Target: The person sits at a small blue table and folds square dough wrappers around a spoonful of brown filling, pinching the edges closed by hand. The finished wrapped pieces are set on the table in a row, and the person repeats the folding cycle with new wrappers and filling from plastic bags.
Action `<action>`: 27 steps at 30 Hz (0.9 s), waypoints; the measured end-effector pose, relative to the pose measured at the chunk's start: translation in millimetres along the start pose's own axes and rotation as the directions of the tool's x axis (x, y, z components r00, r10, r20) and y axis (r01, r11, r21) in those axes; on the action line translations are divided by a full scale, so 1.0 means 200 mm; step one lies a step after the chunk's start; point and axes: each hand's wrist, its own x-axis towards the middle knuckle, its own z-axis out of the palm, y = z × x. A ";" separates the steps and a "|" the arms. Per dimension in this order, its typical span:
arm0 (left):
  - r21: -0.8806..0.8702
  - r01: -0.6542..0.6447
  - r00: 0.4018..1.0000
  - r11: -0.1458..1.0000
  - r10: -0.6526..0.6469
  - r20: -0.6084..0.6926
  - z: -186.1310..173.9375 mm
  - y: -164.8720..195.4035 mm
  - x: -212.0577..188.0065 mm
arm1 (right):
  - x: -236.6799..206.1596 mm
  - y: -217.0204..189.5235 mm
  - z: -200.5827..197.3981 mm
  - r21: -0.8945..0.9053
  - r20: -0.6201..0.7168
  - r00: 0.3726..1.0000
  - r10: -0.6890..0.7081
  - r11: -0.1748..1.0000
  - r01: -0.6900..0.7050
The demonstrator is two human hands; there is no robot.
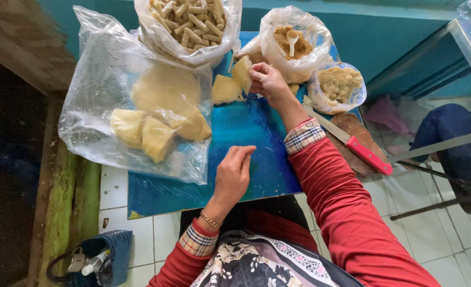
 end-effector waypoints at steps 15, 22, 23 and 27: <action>-0.416 0.317 0.944 0.852 -0.326 0.052 0.05 -0.06 0.01 | -1.12 -0.08 0.14 -0.193 0.368 0.926 -0.081 0.968 0.161; -0.597 0.409 0.884 0.690 -0.461 0.073 -0.02 -0.09 -0.10 | -1.13 0.03 0.04 0.132 0.121 0.992 -0.039 0.991 0.023; -0.622 0.418 0.875 0.662 -0.478 0.079 -0.03 -0.09 -0.11 | -1.11 0.03 0.02 0.104 0.034 0.996 -0.081 0.992 0.077; -0.651 0.421 0.860 0.631 -0.507 0.065 -0.07 -0.08 -0.14 | -1.08 0.01 0.00 -0.254 -0.173 0.883 -0.437 0.886 0.388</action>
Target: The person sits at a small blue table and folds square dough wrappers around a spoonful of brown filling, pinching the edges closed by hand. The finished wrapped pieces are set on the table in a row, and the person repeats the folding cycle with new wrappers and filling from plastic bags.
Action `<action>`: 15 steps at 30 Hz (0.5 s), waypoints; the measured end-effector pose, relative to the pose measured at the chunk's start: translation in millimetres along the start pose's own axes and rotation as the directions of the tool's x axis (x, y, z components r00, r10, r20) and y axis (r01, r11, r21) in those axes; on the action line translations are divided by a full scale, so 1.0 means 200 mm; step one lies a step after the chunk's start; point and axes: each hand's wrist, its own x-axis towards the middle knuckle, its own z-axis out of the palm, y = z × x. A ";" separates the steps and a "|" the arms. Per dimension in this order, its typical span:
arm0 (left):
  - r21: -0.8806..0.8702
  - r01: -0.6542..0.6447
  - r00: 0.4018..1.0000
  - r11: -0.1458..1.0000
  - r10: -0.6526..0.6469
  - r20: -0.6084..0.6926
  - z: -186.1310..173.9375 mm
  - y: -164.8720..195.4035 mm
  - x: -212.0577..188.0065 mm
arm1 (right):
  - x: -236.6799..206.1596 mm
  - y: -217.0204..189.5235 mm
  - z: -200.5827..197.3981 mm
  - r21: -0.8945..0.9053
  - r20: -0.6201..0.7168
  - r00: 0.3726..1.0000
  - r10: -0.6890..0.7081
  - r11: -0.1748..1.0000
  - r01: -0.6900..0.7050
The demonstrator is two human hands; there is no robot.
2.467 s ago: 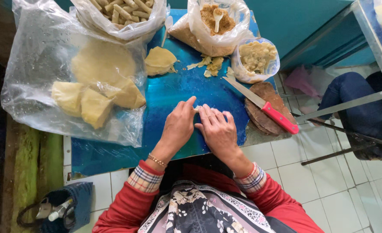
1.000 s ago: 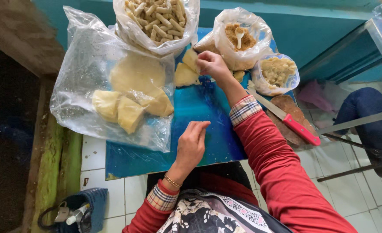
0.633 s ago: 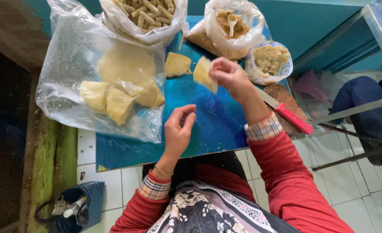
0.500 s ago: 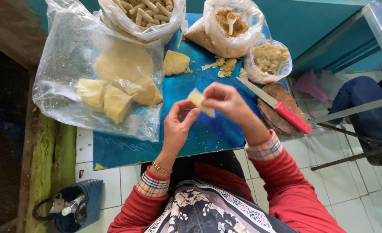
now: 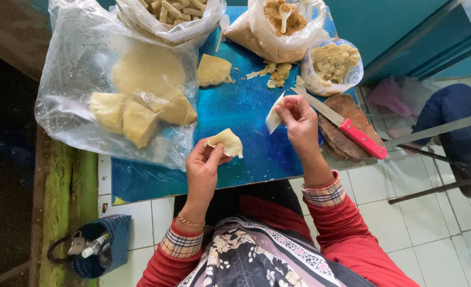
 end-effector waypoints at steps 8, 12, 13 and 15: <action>-0.078 0.006 1.000 0.997 -0.006 0.010 0.02 -0.03 -0.01 | -0.11 -0.22 0.16 -0.694 0.469 0.838 -0.280 0.470 0.545; -0.058 0.012 0.999 0.998 -0.009 0.044 0.03 -0.06 -0.03 | -0.18 -0.30 0.20 -0.637 0.296 0.880 -0.370 0.611 0.471; -0.068 0.022 0.999 0.997 -0.019 0.050 0.04 -0.06 -0.03 | -0.20 -0.31 0.22 -0.563 0.314 0.899 -0.306 0.702 0.436; -0.087 0.052 0.997 0.995 -0.046 0.064 0.05 -0.07 -0.05 | -0.27 -0.32 0.26 -0.405 0.365 0.915 -0.173 0.855 0.323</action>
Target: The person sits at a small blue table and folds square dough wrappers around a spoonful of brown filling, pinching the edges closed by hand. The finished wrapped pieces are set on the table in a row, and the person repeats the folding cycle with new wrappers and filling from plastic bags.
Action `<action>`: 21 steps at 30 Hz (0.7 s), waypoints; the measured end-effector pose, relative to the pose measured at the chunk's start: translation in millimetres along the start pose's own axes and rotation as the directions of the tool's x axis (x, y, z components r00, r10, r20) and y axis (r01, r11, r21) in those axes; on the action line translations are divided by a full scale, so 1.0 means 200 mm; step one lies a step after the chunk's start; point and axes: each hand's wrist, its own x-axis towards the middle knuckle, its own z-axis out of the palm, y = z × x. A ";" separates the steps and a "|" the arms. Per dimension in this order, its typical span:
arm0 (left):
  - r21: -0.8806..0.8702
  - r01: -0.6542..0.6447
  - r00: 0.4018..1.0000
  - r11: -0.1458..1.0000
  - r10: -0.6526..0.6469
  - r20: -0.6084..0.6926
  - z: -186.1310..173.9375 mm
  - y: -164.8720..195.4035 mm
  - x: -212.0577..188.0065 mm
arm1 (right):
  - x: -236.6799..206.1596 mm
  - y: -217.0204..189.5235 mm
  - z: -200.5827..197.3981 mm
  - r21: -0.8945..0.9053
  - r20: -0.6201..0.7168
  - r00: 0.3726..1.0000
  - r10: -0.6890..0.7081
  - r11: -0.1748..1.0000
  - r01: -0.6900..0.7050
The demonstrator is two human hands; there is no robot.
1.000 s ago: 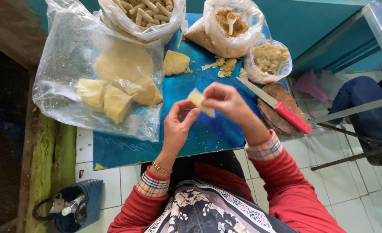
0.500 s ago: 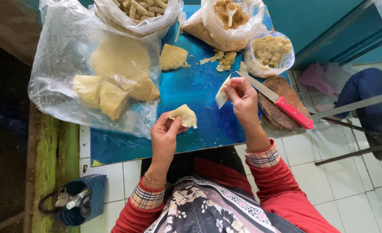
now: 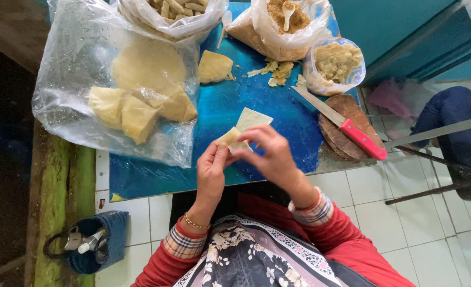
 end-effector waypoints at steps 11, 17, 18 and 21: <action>0.133 -0.090 0.996 0.987 0.087 0.030 0.04 0.04 -0.03 | -0.08 0.08 0.05 0.282 0.043 0.992 0.118 0.951 -0.125; 0.249 -0.160 0.985 0.955 0.171 -0.023 0.04 0.05 -0.03 | -0.11 0.21 0.08 0.666 0.196 0.906 0.376 0.627 -0.404; 0.290 -0.178 0.980 0.940 0.195 -0.032 0.03 0.05 -0.03 | -0.11 0.22 0.08 0.721 0.211 0.901 0.379 0.562 -0.405; 0.053 -0.089 0.991 0.995 0.094 -0.098 0.01 0.03 -0.03 | -0.12 0.28 0.09 0.818 0.188 0.879 0.438 0.425 -0.387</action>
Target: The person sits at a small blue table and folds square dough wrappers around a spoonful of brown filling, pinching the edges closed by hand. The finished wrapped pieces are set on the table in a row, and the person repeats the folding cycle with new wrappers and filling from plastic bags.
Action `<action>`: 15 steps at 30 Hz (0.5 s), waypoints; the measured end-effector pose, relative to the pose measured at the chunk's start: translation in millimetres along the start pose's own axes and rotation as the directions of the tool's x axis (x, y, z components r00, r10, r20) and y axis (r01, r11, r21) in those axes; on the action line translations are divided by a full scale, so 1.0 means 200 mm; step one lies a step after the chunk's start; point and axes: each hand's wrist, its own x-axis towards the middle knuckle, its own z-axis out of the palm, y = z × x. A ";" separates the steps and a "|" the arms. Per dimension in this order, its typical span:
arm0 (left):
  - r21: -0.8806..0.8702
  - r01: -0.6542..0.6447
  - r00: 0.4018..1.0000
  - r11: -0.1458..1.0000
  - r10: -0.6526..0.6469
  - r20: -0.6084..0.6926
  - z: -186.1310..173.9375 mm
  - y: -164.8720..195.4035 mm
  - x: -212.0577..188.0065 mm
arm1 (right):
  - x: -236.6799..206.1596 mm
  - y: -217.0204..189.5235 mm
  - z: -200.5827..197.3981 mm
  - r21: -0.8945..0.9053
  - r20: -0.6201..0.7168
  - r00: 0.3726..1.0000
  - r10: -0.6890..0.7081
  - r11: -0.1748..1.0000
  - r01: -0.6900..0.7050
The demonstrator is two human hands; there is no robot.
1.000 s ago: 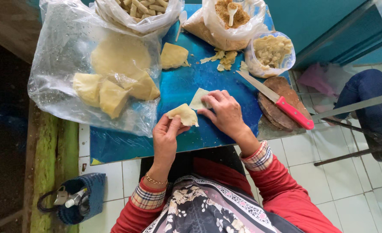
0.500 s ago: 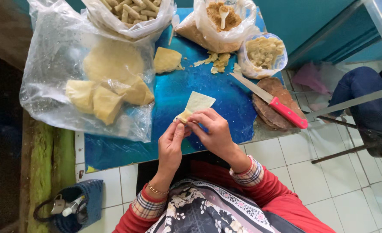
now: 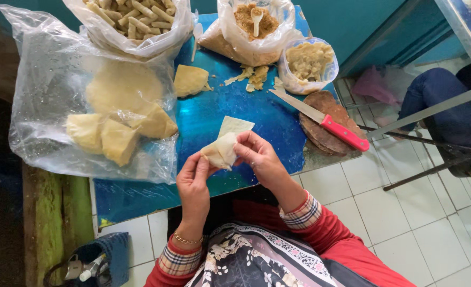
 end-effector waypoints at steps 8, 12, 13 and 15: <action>-0.232 0.011 1.000 0.973 -0.013 -0.010 -0.02 -0.04 0.01 | 0.02 -0.06 -0.16 0.360 -0.082 0.990 0.113 0.930 -0.076; -0.174 -0.008 1.000 0.985 0.004 -0.027 -0.03 0.00 -0.02 | 0.00 -0.14 -0.24 0.358 -0.168 0.981 0.093 0.933 -0.027; -0.146 -0.018 0.999 0.989 0.013 -0.036 -0.03 0.01 -0.03 | 0.00 -0.16 -0.24 0.173 -0.208 0.978 -0.020 0.983 0.057; -0.086 -0.039 0.998 0.996 0.035 -0.051 -0.03 0.03 -0.05 | 0.01 -0.19 -0.22 -0.212 -0.221 0.941 -0.256 0.955 0.210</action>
